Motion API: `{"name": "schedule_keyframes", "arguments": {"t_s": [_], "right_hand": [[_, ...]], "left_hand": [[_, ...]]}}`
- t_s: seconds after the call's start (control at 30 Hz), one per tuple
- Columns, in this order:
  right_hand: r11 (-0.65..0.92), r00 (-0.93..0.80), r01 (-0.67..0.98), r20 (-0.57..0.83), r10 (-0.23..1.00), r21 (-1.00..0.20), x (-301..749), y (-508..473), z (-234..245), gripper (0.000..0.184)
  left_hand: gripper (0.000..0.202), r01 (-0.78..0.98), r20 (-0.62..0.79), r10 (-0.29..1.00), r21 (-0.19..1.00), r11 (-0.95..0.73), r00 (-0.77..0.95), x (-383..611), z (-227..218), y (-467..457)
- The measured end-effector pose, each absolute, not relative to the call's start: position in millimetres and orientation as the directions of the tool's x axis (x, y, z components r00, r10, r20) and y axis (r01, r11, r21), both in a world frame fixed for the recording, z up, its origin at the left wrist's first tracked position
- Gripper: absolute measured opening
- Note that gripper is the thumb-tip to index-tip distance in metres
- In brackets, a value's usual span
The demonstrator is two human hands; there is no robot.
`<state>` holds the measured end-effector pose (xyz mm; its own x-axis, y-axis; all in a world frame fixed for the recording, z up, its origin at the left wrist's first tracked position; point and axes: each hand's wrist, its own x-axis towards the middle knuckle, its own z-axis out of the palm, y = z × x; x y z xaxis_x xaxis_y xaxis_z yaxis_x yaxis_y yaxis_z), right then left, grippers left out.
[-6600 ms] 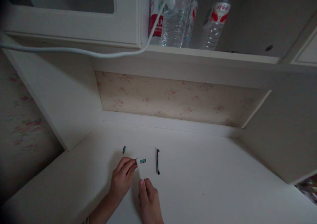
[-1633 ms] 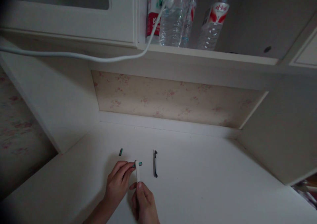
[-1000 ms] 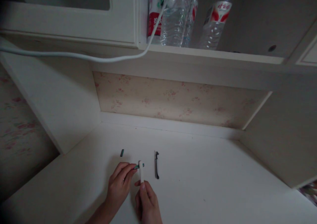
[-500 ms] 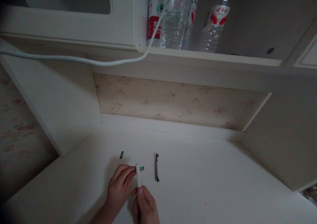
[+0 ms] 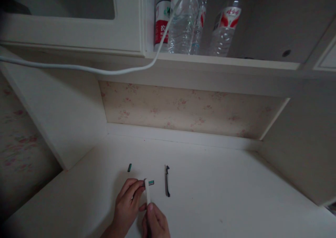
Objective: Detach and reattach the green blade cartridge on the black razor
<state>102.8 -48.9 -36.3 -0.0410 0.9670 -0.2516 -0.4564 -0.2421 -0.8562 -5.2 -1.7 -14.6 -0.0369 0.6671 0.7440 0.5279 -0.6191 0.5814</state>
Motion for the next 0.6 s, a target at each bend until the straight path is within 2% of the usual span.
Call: {"name": "schedule_keyframes", "arguments": {"t_s": [0.43,0.6], "right_hand": [[-0.2,0.02,-0.454,-0.234,0.972,-0.868,103.2,-44.5,-41.8,0.059],[-0.176,0.0,-0.404,-0.192,0.981,-0.898,102.4,-45.8,-43.9,0.058]], "left_hand": [[0.015,0.523,0.756,0.654,0.567,-0.636,-0.025,-6.1,-19.6,-0.6],[0.018,0.55,0.751,0.659,0.568,-0.612,-0.043,-5.7,-15.8,-1.5]]}}
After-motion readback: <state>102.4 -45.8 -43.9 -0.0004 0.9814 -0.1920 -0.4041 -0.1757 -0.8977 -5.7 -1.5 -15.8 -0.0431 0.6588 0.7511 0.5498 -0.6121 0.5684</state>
